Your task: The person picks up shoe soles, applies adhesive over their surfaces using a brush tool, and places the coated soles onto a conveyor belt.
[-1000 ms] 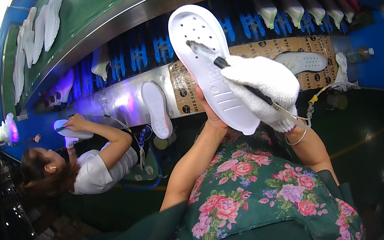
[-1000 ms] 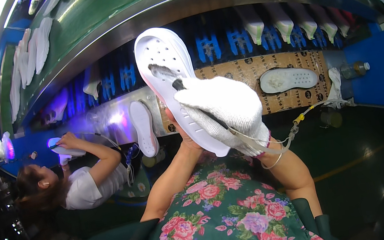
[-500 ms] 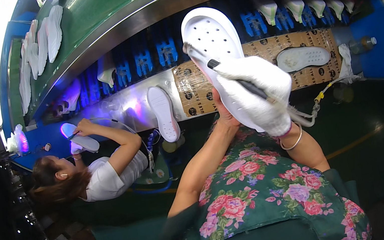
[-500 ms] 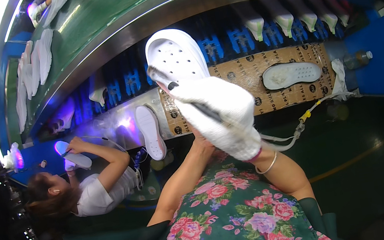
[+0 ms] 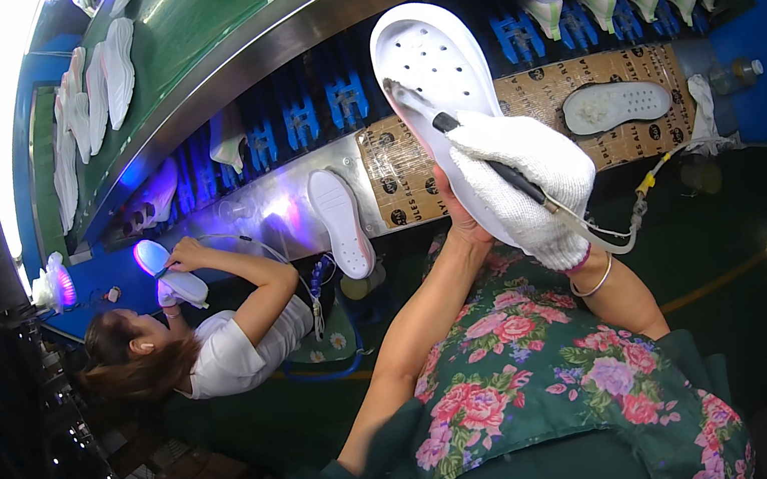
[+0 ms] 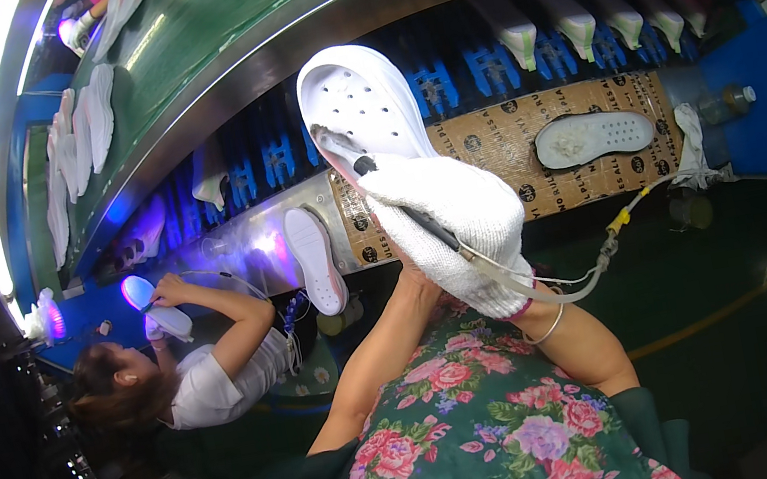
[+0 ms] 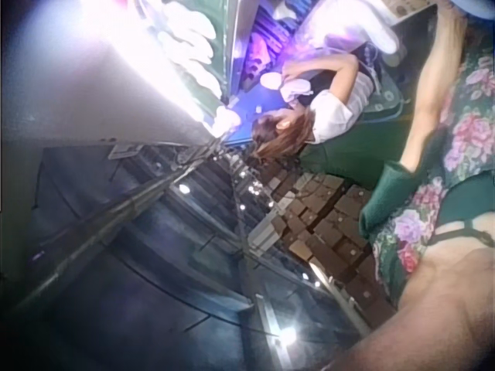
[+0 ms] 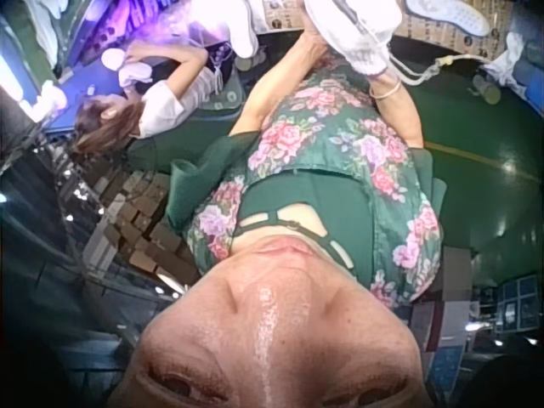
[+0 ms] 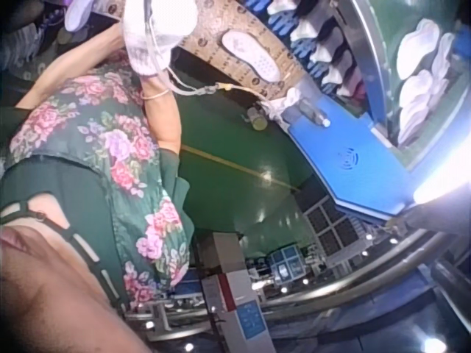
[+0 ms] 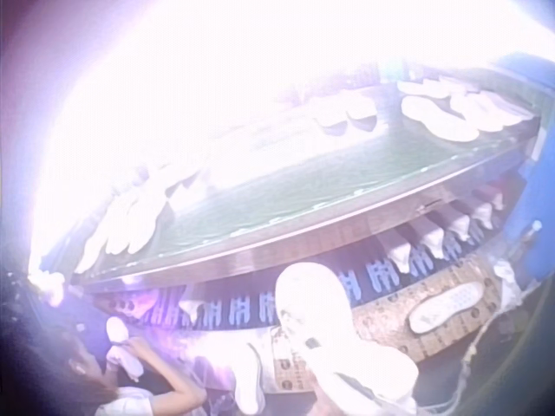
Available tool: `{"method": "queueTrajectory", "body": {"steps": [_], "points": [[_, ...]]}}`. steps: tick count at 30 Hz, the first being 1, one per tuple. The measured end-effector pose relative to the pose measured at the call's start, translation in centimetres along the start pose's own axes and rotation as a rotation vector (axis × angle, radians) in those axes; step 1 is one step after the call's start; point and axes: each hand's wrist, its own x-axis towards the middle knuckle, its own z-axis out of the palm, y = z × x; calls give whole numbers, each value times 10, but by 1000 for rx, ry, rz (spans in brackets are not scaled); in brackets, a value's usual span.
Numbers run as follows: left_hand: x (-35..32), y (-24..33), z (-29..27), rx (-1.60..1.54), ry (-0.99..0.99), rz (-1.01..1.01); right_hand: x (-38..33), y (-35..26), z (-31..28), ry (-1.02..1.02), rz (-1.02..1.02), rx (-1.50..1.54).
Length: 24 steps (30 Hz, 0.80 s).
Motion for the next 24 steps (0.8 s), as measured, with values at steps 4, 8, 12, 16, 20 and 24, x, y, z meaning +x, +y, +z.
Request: {"method": "queueTrajectory", "body": {"steps": [4,8,12,16,20,24], "points": [[-1,-2,9,-18,13,15,-5,8,-1,-70,-111,-238],[2,3,19,36,-133,-37,-4,8,-4,-112,-347,-424],[-1,0,-6,-30,34,10,-16,16,-8,-206,6,-188],[0,0,0,4,32,32,-19,20,0,-132,-76,-275],[6,1,11,30,-167,-15,-5,2,3,84,23,95],[0,5,3,79,-21,53,5,-1,-8,68,-33,-50]]}}
